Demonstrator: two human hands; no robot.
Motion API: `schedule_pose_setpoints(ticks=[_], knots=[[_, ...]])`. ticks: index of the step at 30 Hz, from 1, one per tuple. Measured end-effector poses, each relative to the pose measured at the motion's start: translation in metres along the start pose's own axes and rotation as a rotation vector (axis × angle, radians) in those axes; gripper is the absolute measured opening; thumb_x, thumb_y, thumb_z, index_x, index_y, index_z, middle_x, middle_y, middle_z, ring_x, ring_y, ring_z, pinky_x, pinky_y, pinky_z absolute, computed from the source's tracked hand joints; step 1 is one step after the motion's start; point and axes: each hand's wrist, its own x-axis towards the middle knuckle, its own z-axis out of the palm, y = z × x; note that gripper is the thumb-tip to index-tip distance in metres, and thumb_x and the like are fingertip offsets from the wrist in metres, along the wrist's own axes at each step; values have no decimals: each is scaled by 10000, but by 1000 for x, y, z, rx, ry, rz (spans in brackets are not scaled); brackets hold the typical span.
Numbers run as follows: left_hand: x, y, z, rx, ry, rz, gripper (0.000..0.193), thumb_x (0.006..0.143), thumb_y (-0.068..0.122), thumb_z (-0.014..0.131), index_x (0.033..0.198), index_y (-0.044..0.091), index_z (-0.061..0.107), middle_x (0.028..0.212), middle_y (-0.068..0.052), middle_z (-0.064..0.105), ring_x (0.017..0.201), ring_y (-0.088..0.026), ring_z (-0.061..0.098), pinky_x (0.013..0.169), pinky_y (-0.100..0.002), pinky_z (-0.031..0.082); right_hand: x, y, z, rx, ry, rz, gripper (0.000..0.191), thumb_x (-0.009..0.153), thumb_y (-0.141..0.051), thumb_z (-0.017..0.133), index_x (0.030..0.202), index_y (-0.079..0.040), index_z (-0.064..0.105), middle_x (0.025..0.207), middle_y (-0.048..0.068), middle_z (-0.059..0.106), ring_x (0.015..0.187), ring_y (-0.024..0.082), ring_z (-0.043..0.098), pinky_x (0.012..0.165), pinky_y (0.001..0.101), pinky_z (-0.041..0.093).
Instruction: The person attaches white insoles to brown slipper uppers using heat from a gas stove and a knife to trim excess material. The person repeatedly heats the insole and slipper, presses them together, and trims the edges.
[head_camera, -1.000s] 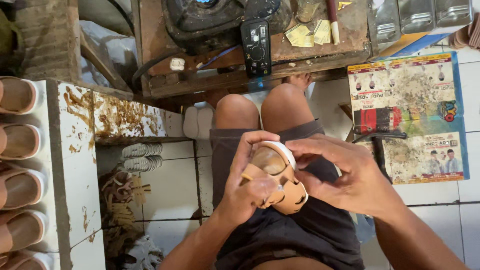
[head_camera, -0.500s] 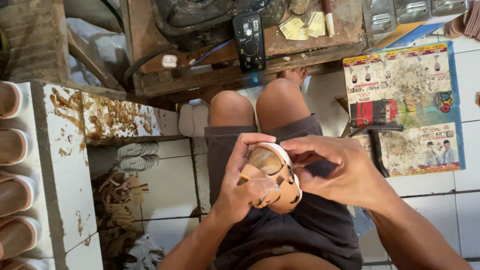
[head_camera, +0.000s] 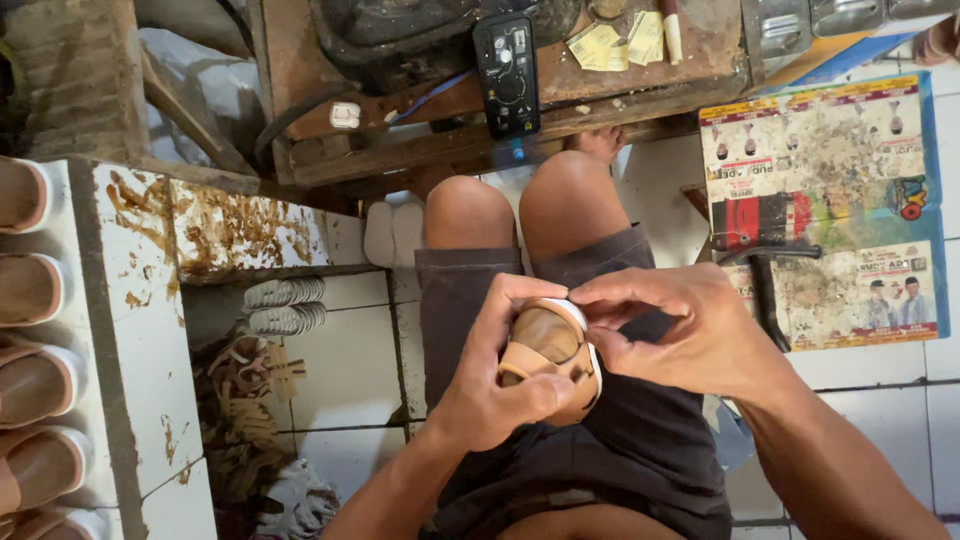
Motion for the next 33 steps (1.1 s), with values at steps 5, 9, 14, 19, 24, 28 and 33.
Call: schedule_pose_setpoints(ticks=[5, 9, 14, 19, 24, 28, 33], knots=[[-1, -1, 1, 74, -4, 15, 599, 827, 97, 707, 1375, 49, 473, 1195, -73, 582, 1108, -146, 570, 1009, -324, 509, -1, 3, -2, -81, 14, -61, 249, 757, -31, 768, 1005, -30, 768, 862, 55, 806, 769, 109, 794, 721, 256, 630], [1, -2, 3, 108, -17, 24, 570, 827, 90, 701, 1347, 45, 472, 1176, -74, 587, 1079, -138, 578, 985, -320, 521, -5, 8, 0, -59, 25, -8, 230, 752, -16, 753, 981, -19, 771, 864, 61, 808, 760, 118, 790, 722, 258, 636], [3, -2, 5, 44, -25, -34, 576, 810, 85, 699, 1332, 45, 460, 1160, -84, 616, 1030, -137, 612, 944, -312, 543, -11, 17, 2, -57, 68, -87, 236, 780, -3, 736, 1015, -17, 759, 933, 78, 802, 819, 120, 796, 752, 253, 632], [7, -3, 4, -124, 98, -1, 607, 815, 71, 688, 1374, 22, 456, 1186, -105, 592, 1065, -158, 598, 969, -315, 521, -21, 18, 9, 308, 73, 47, 309, 858, 66, 681, 1164, 42, 719, 1090, 178, 757, 980, 219, 758, 885, 286, 623], [12, -3, 9, -189, 156, 65, 627, 823, 76, 690, 1393, 22, 435, 1203, -116, 587, 1090, -175, 615, 990, -321, 524, -27, -1, 26, 63, 191, -59, 400, 854, 105, 621, 1244, 57, 694, 1214, 204, 715, 1050, 242, 723, 904, 281, 564], [17, 4, 15, -116, 157, 104, 601, 874, 81, 688, 1409, 43, 416, 1224, -109, 558, 1094, -161, 591, 982, -324, 533, -33, -19, 41, -114, 318, -116, 432, 859, 75, 628, 1290, 60, 652, 1247, 214, 676, 1058, 245, 708, 917, 296, 557], [25, 14, 28, 286, 201, 267, 757, 831, 249, 809, 1412, 39, 370, 1213, -90, 506, 1070, -152, 558, 935, -302, 511, -31, -8, 28, -78, 185, -141, 911, 631, -235, 821, 1426, 73, 503, 1366, 243, 578, 1225, 308, 610, 1064, 352, 465]])
